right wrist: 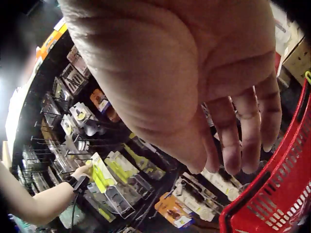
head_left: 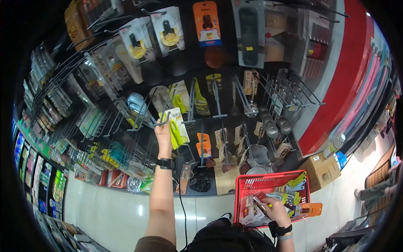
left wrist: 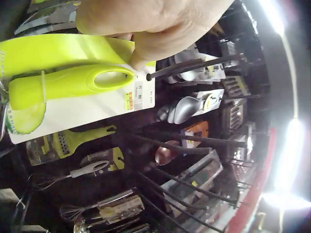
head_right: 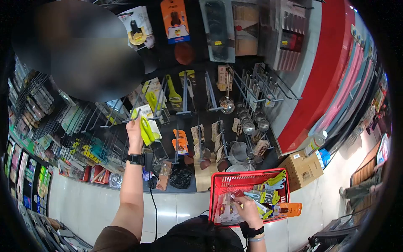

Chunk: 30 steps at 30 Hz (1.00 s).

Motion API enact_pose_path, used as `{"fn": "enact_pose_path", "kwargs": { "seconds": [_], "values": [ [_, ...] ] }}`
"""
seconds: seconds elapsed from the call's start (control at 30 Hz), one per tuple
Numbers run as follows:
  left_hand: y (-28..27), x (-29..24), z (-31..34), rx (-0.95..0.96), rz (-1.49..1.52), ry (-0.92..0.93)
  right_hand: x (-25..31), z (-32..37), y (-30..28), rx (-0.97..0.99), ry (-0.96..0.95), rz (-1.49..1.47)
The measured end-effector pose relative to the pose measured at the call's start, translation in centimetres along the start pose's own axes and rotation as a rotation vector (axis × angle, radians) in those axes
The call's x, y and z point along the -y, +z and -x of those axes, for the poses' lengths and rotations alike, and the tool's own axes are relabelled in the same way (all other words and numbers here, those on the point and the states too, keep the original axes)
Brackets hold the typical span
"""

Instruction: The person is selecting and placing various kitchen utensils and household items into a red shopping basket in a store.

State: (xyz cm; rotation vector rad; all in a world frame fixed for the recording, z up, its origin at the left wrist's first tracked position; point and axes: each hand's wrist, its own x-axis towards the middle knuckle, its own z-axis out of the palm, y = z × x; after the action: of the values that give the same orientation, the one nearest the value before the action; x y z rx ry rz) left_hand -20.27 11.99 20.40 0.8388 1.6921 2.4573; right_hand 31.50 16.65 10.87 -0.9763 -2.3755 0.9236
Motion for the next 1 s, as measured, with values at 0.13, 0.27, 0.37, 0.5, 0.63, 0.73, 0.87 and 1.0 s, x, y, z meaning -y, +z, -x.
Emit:
{"fn": "enact_pose_path", "kwargs": {
  "seconds": [0.13, 0.27, 0.37, 0.5, 0.63, 0.73, 0.87, 1.0],
  "values": [
    [1.5, -3.4, -2.4, 0.249, 0.312, -0.151, -6.4, 0.9, 0.8, -0.06, 0.137, 0.133],
    [1.7, 3.3, -6.9, 0.03, -0.036, -0.099, -9.4, 4.2, 1.4, -0.043, 0.444, 0.248],
    [-0.2, 4.2, -8.9, 0.156, 0.038, -0.151, -12.7, 4.6, 2.6, -0.051, 0.626, 0.32],
    [-1.7, 5.7, -8.4, 0.118, -0.284, -0.045, -14.1, 5.3, 3.5, 0.102, 0.727, 0.322],
    [-0.4, 3.0, -5.2, 0.05, -0.143, -0.124, -15.6, 4.5, 6.0, 0.133, 0.699, 0.53],
    [-3.9, 5.8, -3.7, 0.081, -0.252, -0.015, -16.7, 3.5, 7.1, 0.172, 0.765, 0.615],
    [-2.5, 2.5, 3.9, 0.175, -0.368, -0.043, -18.3, 2.7, 8.2, 0.271, 0.894, 0.736],
    [-2.1, 2.4, 10.8, 0.272, -0.423, -0.15, -19.6, 2.5, 9.0, 0.366, 0.904, 0.794]
  ]
}}
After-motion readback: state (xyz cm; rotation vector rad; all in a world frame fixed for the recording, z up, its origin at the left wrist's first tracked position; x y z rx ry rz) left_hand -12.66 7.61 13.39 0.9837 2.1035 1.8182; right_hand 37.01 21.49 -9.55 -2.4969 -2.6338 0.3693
